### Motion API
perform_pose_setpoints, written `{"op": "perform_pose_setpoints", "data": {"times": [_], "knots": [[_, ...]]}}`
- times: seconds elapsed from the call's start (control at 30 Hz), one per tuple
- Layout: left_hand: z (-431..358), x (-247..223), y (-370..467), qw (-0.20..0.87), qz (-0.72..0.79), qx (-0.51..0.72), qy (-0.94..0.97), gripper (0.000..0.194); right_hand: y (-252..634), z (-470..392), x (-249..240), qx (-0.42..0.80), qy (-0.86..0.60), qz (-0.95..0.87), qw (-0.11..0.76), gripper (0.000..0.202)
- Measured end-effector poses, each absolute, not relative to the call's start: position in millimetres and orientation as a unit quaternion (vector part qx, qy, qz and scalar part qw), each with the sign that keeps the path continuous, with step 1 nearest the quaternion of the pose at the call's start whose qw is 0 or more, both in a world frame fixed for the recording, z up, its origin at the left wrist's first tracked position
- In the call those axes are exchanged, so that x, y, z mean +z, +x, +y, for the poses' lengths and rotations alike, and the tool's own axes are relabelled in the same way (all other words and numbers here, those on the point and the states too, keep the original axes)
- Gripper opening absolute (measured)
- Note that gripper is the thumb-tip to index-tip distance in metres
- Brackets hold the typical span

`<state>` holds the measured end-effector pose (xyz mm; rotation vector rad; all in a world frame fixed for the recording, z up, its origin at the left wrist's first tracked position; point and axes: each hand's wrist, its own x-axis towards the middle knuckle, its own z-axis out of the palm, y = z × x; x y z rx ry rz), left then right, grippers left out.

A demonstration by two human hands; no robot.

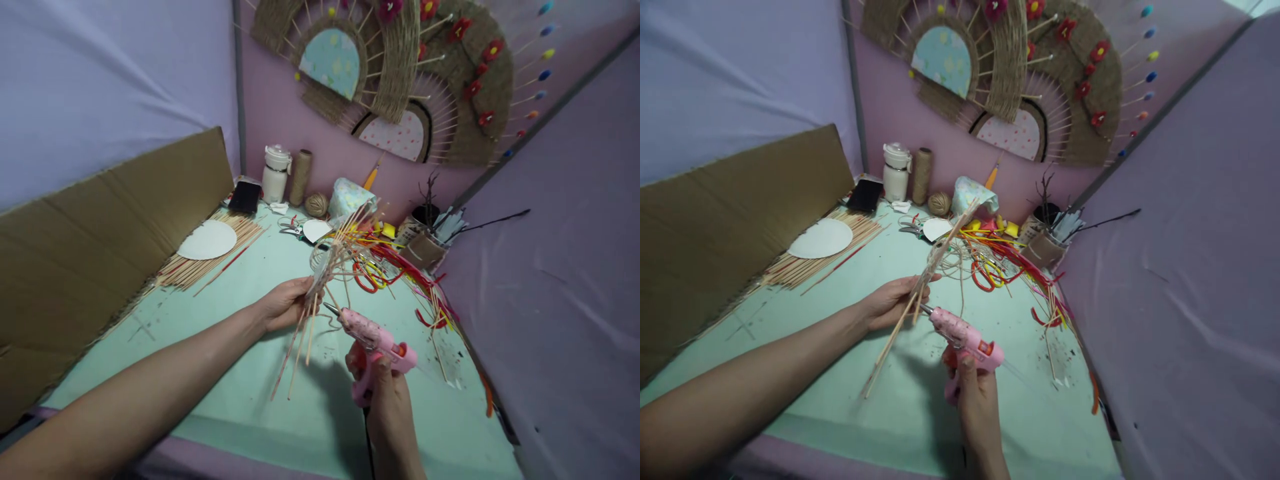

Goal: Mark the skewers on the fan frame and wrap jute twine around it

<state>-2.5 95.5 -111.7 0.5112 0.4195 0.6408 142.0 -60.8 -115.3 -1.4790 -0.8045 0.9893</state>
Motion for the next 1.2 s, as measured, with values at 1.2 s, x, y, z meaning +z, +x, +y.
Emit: {"op": "perform_pose_setpoints", "data": {"times": [1.2], "knots": [[98.1,-119.3,-1.0,0.896,0.198,0.332,0.217,0.010,146.6,-60.9,-125.6,0.443,-0.611,-0.345,0.558,0.063]]}}
